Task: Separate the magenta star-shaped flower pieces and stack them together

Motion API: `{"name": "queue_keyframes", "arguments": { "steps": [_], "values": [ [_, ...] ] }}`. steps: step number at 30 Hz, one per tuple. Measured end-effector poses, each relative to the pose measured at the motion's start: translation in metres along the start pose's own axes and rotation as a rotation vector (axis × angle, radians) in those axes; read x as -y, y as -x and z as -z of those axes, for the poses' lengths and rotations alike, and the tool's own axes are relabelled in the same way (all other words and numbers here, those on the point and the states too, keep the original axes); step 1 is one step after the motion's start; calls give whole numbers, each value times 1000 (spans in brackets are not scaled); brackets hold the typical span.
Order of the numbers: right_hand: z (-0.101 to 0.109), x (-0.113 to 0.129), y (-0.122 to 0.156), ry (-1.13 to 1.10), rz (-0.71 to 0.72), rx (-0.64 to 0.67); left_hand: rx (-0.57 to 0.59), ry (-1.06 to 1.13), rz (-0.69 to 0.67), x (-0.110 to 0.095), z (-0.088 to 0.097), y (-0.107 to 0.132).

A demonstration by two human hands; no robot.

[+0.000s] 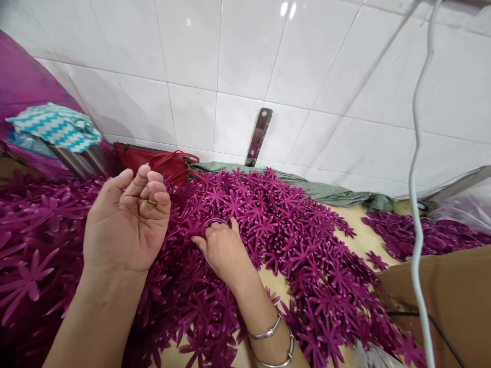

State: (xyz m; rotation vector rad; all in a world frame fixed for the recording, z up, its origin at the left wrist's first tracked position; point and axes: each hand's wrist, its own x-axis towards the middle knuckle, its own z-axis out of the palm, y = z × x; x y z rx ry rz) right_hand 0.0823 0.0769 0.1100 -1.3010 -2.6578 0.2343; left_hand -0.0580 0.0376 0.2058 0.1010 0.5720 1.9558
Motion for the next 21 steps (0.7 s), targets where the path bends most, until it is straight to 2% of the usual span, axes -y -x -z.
{"name": "queue_keyframes", "arguments": {
  "steps": [2,4,8,11,13,16,18,21],
  "values": [
    [12,1,5,-39,5,-48,12,87,67,-1,2,-3],
    [25,2,12,-126,3,-156,13,207,165,0,5,-7],
    [46,9,28,-602,43,-540,-21,371,299,6,8,-10],
    [48,18,31,-954,91,-631,-25,399,385,14,6,-5],
    [44,19,29,-1103,46,-668,-31,401,454,18,4,0],
    [36,10,22,-1225,-70,-805,-47,406,502,22,3,4],
    [32,1,19,-1300,-92,-798,-48,419,510,22,2,5],
    [29,-8,17,-1458,-60,-615,-53,430,535,23,1,7]
  ]
}}
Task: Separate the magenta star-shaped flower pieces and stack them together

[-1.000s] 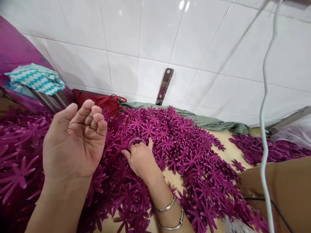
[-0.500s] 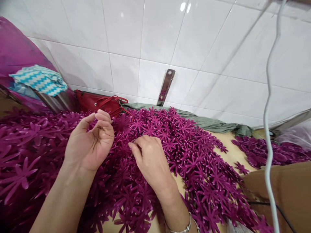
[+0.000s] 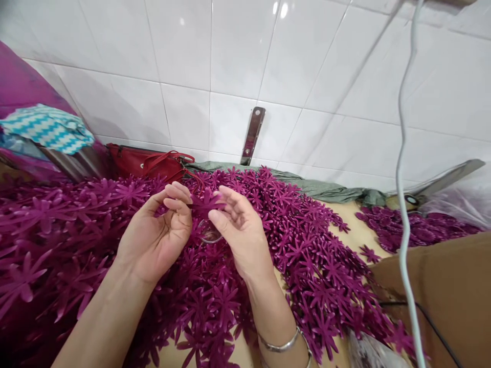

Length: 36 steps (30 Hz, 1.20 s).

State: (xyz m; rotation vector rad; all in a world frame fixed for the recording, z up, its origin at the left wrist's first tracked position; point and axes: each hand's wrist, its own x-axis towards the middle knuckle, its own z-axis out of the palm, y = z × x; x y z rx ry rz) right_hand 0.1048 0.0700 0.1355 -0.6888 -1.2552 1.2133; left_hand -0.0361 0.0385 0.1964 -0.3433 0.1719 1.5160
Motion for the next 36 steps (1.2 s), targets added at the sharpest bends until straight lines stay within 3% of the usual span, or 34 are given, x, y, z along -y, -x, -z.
{"name": "queue_keyframes", "arguments": {
  "steps": [2,4,9,11,13,15,18,22,24,27,32,36],
  "values": [
    [2,-2,-1,-44,-58,49,-29,-22,2,2,0,0],
    [2,-4,0,-21,-41,9,-65,-104,-39,4,0,0],
    [5,-5,-1,318,202,-181,-125,-520,-299,12,6,0],
    [5,-3,-1,449,295,-188,-122,-644,-270,17,8,2],
    [3,-1,1,569,358,-115,-93,-675,-126,24,9,3],
    [1,1,3,673,398,45,-91,-623,-52,28,9,2],
    [-1,4,6,730,392,252,-164,-550,-153,23,9,-5],
    [1,7,4,761,353,188,-149,-542,-400,4,6,-11],
    [1,6,4,894,246,256,-142,-511,-500,-4,3,-9],
    [-4,-5,7,1167,49,482,-94,-443,-590,-9,-2,-3],
    [-17,-35,12,1549,29,582,-55,-388,-610,-4,-1,-1],
    [-19,-45,10,1585,45,590,-128,-407,-508,-1,5,-8]
  ]
}}
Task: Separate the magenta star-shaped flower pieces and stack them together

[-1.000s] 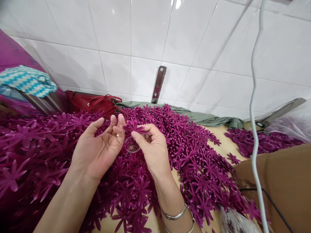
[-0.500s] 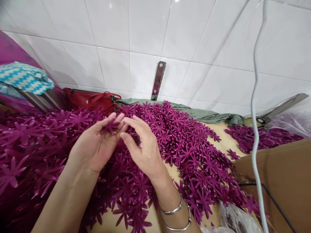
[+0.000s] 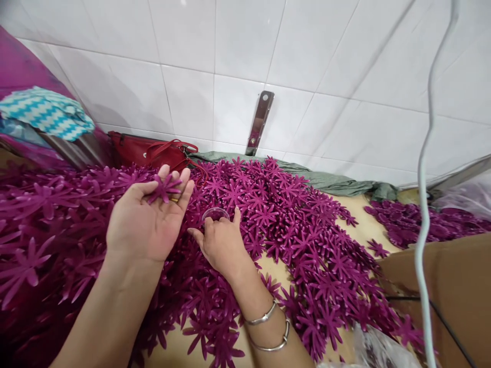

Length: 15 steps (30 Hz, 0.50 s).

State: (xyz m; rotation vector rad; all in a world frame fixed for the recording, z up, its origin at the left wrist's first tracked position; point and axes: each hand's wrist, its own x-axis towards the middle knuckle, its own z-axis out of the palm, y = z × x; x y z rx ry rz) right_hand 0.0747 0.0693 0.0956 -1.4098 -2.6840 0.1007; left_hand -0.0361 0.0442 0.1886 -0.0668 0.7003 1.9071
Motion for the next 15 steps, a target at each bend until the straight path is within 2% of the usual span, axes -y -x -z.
{"name": "queue_keyframes", "arguments": {
  "steps": [4,10,15],
  "values": [
    [6,-5,3,-42,6,-6,25,-63,85,7,6,-8],
    [17,-12,8,-144,47,-31,75,-110,44,12,8,-16],
    [16,-10,1,-64,89,53,146,-79,109,8,10,-18]
  ]
}}
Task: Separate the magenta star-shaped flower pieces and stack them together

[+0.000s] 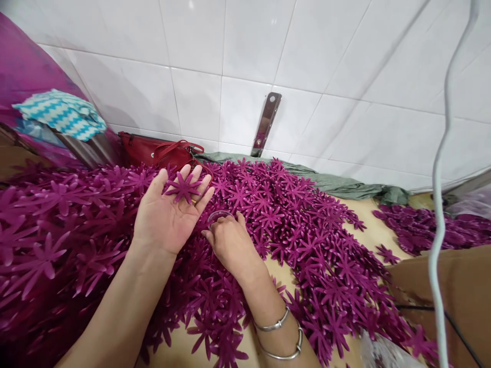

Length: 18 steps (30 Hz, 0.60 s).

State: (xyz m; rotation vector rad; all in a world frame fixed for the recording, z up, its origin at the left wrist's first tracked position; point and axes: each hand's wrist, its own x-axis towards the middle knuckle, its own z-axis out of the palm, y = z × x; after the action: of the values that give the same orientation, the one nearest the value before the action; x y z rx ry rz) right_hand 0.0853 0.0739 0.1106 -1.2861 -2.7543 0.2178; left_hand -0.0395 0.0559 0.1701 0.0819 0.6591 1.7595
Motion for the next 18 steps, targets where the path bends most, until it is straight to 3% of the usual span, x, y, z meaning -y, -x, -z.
{"name": "queue_keyframes", "arguments": {
  "steps": [3,6,8,10,12,16,18],
  "values": [
    [8,0,4,3,3,-15,23,38,27,-3,2,-1],
    [25,-2,19,-41,-4,-114,-2,47,32,-3,3,-3],
    [38,-2,31,-99,6,-296,-9,37,36,0,2,-3],
    [46,1,38,-194,62,-560,15,20,50,5,0,-1],
    [49,7,39,-246,160,-693,58,6,98,11,-2,2],
    [43,20,32,-165,261,-491,109,21,205,17,-6,8],
    [41,23,31,-141,262,-496,112,37,212,16,-7,9]
  ]
}}
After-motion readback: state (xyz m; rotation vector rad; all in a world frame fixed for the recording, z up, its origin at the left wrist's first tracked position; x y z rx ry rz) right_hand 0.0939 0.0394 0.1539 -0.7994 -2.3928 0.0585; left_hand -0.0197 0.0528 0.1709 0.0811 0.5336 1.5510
